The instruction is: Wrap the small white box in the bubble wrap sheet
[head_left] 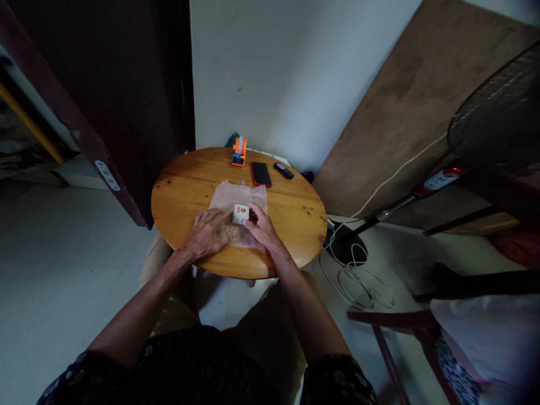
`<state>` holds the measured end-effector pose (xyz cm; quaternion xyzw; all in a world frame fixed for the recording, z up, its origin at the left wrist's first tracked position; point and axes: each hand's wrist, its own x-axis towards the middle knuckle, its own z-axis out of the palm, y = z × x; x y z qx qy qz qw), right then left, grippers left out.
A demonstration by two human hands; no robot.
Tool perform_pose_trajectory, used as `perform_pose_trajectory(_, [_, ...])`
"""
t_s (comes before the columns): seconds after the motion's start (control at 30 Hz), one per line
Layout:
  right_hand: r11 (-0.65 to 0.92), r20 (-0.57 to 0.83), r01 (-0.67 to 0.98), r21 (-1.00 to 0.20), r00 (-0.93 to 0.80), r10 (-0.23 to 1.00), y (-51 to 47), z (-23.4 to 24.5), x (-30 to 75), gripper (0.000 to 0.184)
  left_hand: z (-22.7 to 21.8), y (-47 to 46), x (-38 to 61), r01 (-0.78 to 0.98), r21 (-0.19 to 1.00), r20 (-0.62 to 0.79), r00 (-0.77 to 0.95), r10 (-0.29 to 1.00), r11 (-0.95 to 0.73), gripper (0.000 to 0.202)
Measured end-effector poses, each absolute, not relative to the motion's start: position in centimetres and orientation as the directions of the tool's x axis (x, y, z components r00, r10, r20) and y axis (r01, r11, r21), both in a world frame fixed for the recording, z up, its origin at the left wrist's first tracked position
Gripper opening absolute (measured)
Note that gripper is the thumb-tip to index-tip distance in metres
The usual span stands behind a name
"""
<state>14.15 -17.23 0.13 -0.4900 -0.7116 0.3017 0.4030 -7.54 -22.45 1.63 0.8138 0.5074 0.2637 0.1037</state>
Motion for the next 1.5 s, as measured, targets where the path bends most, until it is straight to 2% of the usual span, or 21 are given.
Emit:
perform_pose_trajectory(0.13, [0.338, 0.274, 0.461, -0.821, -0.201, 0.94, -17.6, 0.6, 14.1, 0.055, 2.0, -23.6, -8.6, 0.759, 0.388, 0.337, 0.41, 0.847, -0.522, 0.046])
perform_pose_trajectory(0.33, [0.346, 0.283, 0.467, -0.814, -0.201, 0.938, -17.7, 0.8, 14.0, 0.055, 3.7, -24.0, -8.8, 0.746, 0.277, 0.263, 0.548, 0.794, -0.606, 0.018])
perform_pose_trajectory(0.53, [0.344, 0.282, 0.465, -0.816, -0.201, 0.938, -17.7, 0.8, 14.0, 0.056, 3.4, -23.7, -7.7, 0.762, 0.292, 0.285, 0.508, 0.813, -0.579, 0.02])
perform_pose_trajectory(0.7, [0.329, 0.259, 0.4, -0.855, -0.221, 0.94, -17.8, 1.1, 14.0, 0.055, 3.1, -23.1, -7.5, 0.749, 0.402, 0.365, 0.397, 0.842, -0.527, 0.015])
perform_pose_trajectory(0.83, [0.276, 0.24, 0.278, -0.92, -0.155, 0.958, -17.9, 2.0, 14.4, 0.05, 3.9, -21.3, -6.8, 0.757, 0.546, 0.327, 0.2, 0.923, -0.358, 0.012])
perform_pose_trajectory(0.93, [0.272, 0.258, 0.138, -0.952, -0.112, 0.96, -18.0, 2.8, 15.0, 0.059, 4.6, -19.3, -5.9, 0.744, 0.618, 0.296, 0.077, 0.952, -0.252, 0.013])
perform_pose_trajectory(1.03, [0.274, 0.262, 0.06, -0.96, -0.149, 0.953, -18.1, 3.1, 15.5, 0.066, 4.9, -17.3, -5.2, 0.735, 0.649, 0.267, 0.021, 0.964, -0.195, 0.013])
perform_pose_trajectory(1.13, [0.226, 0.21, 0.105, -0.968, -0.148, 0.967, -17.8, 2.8, 15.5, 0.062, 4.9, -16.2, -5.0, 0.698, 0.693, 0.243, 0.012, 0.97, -0.182, 0.013])
perform_pose_trajectory(1.27, [0.215, 0.208, 0.212, -0.953, -0.058, 0.976, -17.3, 2.0, 15.2, 0.031, 4.9, -16.6, -5.8, 0.585, 0.787, 0.186, 0.08, 0.979, -0.197, 0.028])
perform_pose_trajectory(1.37, [0.233, 0.225, 0.2, -0.952, -0.065, 0.972, -17.1, 1.7, 15.1, 0.024, 5.1, -17.0, -6.6, 0.608, 0.749, 0.174, 0.2, 0.964, -0.262, 0.04])
perform_pose_trajectory(1.5, [0.232, 0.227, 0.149, -0.961, -0.054, 0.973, -17.2, 2.0, 15.1, 0.026, 5.1, -16.4, -7.1, 0.632, 0.699, 0.224, 0.251, 0.942, -0.335, 0.026])
